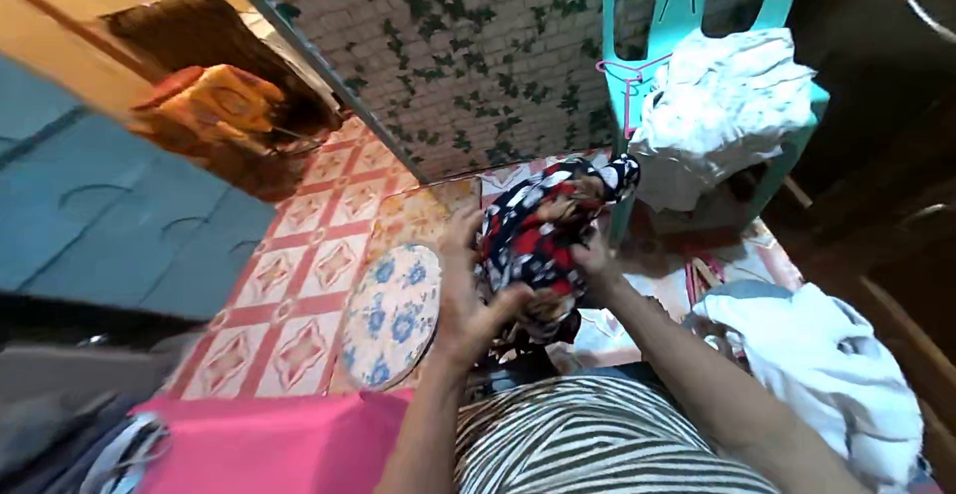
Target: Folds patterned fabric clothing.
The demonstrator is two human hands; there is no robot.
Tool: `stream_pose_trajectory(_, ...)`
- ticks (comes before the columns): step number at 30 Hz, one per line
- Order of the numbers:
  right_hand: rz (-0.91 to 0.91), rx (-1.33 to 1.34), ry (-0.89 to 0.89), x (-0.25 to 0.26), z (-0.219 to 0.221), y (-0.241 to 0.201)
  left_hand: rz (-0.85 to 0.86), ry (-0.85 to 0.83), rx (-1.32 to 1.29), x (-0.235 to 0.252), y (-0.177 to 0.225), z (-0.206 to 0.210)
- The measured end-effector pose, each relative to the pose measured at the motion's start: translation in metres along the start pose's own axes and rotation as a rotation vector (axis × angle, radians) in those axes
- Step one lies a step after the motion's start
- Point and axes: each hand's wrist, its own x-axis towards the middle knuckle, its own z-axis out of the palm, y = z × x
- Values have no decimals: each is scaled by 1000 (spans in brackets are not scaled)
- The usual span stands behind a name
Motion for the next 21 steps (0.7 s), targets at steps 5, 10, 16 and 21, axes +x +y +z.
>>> stream_pose_trajectory(5,6,-292,-370,-9,6,-7,-56,-76,-159,-18,-14,17)
stream_pose_trajectory(10,111,-8,-186,-2,6,-11,-424,385,-687,-13,2,2)
stream_pose_trajectory(16,203,-391,-45,31,-44,1,-229,696,-908,-32,-40,-37)
stream_pose_trajectory(21,481,-922,-426,38,-29,-7,-343,743,-986,-32,-29,-32)
